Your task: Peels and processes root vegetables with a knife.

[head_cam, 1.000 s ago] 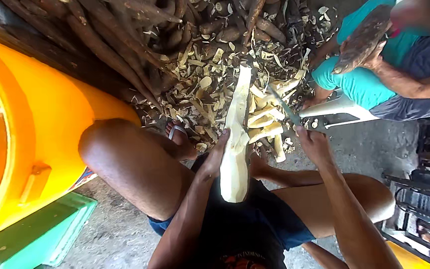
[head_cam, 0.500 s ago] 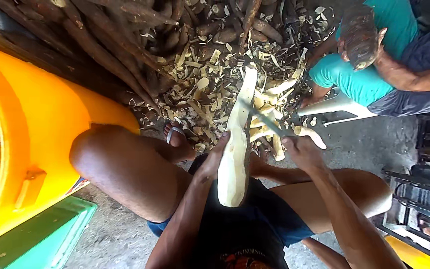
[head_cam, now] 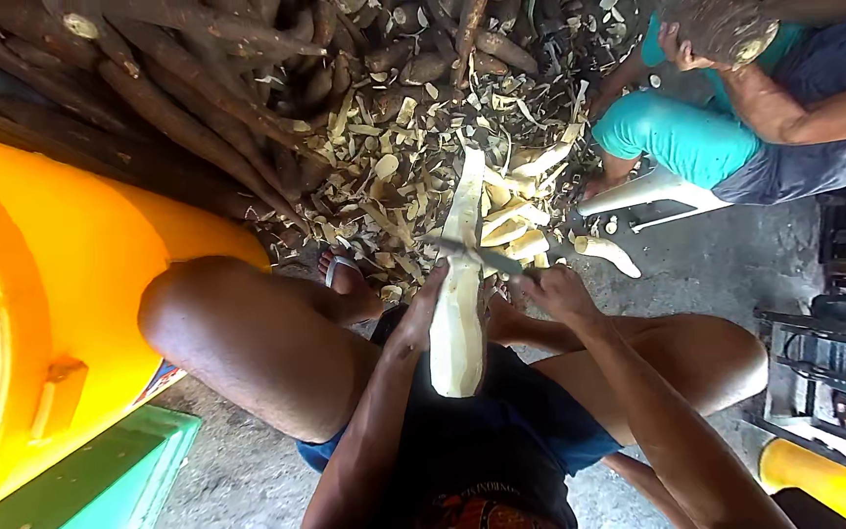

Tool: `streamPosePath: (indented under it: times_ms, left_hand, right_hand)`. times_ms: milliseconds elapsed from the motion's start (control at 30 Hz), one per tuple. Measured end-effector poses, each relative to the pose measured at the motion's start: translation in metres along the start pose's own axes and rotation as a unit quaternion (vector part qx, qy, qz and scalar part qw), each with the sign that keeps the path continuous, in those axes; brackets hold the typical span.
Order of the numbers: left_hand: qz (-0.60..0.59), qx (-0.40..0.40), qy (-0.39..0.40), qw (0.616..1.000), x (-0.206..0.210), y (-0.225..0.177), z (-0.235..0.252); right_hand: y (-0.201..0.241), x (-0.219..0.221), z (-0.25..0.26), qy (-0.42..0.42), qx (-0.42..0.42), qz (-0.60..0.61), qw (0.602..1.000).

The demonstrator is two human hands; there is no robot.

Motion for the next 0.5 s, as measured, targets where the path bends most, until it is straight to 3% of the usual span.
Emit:
streamPosePath:
  times_ms: [67, 267, 400, 500]
  left_hand:
    - [0.043, -0.005, -0.014, 0.999, -0.004, -0.004, -0.003]
    - [0.029, -0.002, -0.046, 0.998, -0.004, -0.005, -0.003]
    - [-0.008, 0.015, -0.025, 1.0, -0.004, -0.005, -0.001]
    - [-0.036, 0.021, -0.054, 0.998, 0.002, -0.005, 0.006]
  right_hand:
    - [-0.02, -0.002, 0.004, 0.01, 0.045, 0.008, 0.999]
    - [0.007, 0.006, -0.009, 0.021, -0.035, 0.032, 0.999]
    - [-0.016, -0.004, 0.018, -0.048, 0.025, -0.042, 0.998]
    - [-0.026, -0.001, 0.032, -0.086, 0.028, -0.08, 0.993]
Point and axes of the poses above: each hand's wrist, its own z-axis towards the middle knuckle, its own x-axis out of the palm, y = z × x, the point moved 3 cm from there along z, towards the middle knuckle, and after that the axes turned 7 degrees about z, right-handed, at the moved point
